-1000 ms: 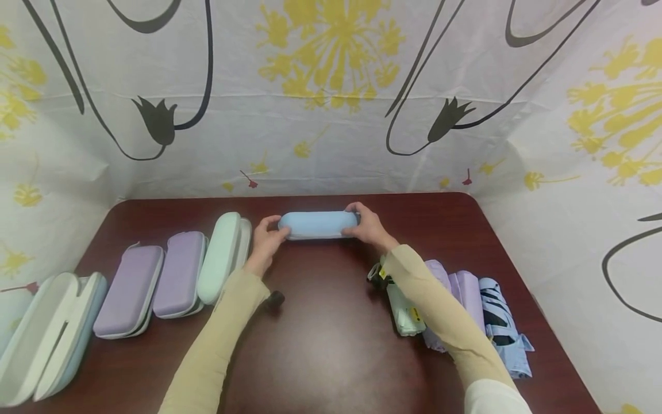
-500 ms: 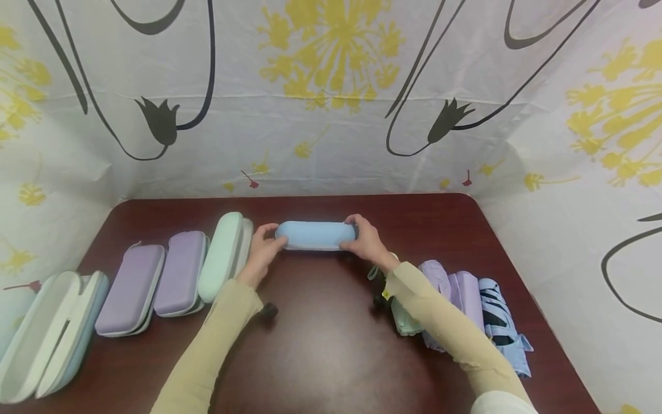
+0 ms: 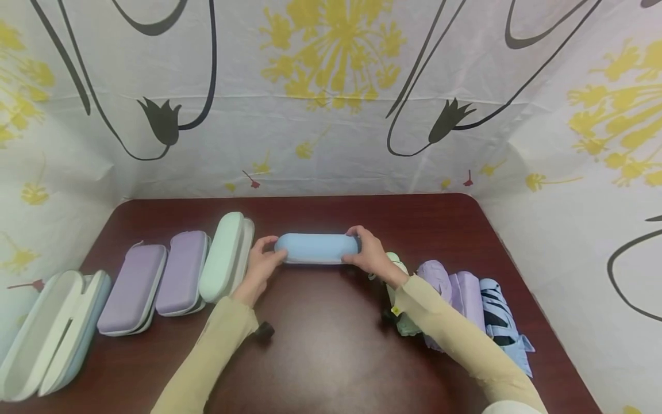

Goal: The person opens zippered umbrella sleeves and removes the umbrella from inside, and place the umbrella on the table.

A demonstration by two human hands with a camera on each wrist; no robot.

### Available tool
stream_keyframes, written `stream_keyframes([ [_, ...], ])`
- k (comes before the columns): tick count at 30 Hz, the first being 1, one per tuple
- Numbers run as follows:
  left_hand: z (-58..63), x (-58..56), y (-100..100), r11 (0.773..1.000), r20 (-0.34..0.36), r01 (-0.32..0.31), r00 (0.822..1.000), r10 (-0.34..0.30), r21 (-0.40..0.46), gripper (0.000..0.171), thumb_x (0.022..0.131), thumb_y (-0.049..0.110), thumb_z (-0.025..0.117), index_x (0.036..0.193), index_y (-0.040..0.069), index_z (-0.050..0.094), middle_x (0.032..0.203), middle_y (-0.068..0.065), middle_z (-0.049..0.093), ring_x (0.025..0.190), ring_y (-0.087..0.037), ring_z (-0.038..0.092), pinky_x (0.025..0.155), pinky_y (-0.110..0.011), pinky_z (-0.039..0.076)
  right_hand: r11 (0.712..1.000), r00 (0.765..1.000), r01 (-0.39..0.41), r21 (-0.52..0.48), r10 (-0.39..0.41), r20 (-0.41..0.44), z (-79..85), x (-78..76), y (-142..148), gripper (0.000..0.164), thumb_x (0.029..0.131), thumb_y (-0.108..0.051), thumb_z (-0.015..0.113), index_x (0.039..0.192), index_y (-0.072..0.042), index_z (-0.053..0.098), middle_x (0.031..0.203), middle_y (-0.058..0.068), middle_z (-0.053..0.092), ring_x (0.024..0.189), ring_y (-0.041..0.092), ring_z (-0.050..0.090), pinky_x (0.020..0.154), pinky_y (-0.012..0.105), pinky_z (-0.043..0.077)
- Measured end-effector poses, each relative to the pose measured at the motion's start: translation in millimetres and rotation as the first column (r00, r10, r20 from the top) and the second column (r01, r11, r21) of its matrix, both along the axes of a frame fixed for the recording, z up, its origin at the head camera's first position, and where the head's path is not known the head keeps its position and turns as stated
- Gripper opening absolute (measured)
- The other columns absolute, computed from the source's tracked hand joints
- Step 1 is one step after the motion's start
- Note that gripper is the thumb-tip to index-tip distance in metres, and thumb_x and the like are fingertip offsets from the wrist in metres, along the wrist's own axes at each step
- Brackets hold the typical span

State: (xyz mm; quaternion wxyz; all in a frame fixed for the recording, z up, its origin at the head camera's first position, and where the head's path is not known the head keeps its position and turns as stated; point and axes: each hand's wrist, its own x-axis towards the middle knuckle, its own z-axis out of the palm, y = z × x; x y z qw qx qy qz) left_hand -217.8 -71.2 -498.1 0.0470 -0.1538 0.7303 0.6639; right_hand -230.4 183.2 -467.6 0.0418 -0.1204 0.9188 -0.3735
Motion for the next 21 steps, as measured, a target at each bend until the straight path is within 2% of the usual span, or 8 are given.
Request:
stream_keyframes([
  [10, 2.6, 18.1, -2.7, 0.998, 0.019, 0.034, 0.999, -0.033, -0.044, 0.053, 0.075, 0.006, 0.061, 0.127, 0.006, 0.046, 0.109, -0.017, 0.057, 0.09, -0.02, 0.056, 0.077, -0.028, 0.046, 1.0, 0.999, -0.029, -0.007, 0.029, -0.03, 0.4, 18.4, 2.2, 0.052, 0.073, -0.011, 0.077, 0.117, -0.004, 0.051, 0.119, 0.016, 0.055, 0.106, 0.031, 0.054, 0.087, 0.044, 0.046],
  [17, 3.2, 32.3, -8.7, 0.997, -0.014, 0.065, 0.998, -0.066, -0.038, 0.048, 0.077, 0.004, 0.063, 0.123, 0.003, 0.047, 0.105, -0.017, 0.056, 0.081, -0.012, 0.056, 0.071, -0.023, 0.046, 0.999, 0.998, -0.036, -0.017, 0.035, -0.046, -0.1, 31.8, 3.0, 0.052, 0.072, -0.011, 0.078, 0.117, -0.005, 0.052, 0.119, 0.014, 0.055, 0.106, 0.029, 0.054, 0.088, 0.043, 0.046],
  [21, 3.3, 36.2, -10.3, 0.996, -0.016, 0.078, 0.997, -0.079, -0.05, 0.047, 0.077, 0.004, 0.062, 0.122, 0.003, 0.047, 0.107, -0.018, 0.056, 0.082, -0.013, 0.057, 0.07, -0.022, 0.046, 0.999, 0.997, -0.047, -0.018, 0.045, -0.067, -1.2, 35.7, 3.9, 0.052, 0.072, -0.011, 0.078, 0.117, -0.005, 0.053, 0.118, 0.014, 0.056, 0.105, 0.029, 0.054, 0.089, 0.043, 0.046],
])
